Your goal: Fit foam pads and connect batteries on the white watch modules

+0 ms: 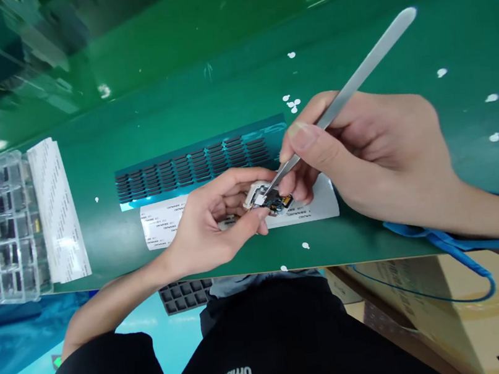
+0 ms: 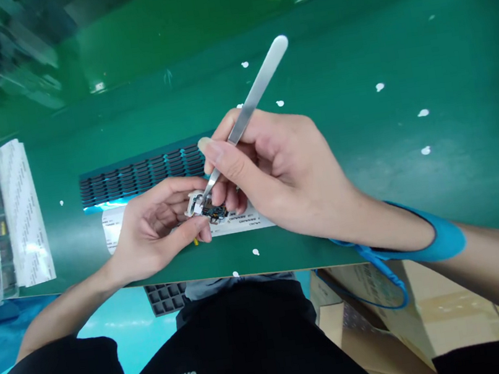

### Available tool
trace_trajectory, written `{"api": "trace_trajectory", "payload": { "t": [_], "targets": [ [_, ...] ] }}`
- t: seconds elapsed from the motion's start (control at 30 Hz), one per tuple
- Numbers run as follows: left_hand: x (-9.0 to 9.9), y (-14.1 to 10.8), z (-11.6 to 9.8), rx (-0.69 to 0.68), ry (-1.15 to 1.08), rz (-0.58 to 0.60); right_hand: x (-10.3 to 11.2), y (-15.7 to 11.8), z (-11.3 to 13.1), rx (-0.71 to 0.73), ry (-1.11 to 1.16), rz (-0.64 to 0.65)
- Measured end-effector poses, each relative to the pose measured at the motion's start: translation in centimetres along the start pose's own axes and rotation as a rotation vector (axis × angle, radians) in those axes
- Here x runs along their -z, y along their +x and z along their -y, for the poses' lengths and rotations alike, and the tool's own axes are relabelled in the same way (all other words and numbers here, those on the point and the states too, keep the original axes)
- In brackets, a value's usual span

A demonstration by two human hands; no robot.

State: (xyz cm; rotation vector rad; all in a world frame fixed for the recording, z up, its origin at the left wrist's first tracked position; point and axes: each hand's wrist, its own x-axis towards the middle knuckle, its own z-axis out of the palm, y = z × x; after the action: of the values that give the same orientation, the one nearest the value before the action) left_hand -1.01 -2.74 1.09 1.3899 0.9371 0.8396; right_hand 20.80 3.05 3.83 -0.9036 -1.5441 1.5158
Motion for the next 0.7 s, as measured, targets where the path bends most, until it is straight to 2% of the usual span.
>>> {"api": "trace_trajectory", "payload": {
  "t": [0.43, 0.7],
  "targets": [
    [-0.27, -0.11, -0.12, -0.035, -0.030, -0.014, -0.26, -0.03, 0.01, 0.060, -0.058, -0.050],
    [-0.80, 0.16, -0.30, -0.037, -0.130, -0.050, 0.44, -0.32, -0.81, 0.179, -0.201, 0.006]
  ]
}}
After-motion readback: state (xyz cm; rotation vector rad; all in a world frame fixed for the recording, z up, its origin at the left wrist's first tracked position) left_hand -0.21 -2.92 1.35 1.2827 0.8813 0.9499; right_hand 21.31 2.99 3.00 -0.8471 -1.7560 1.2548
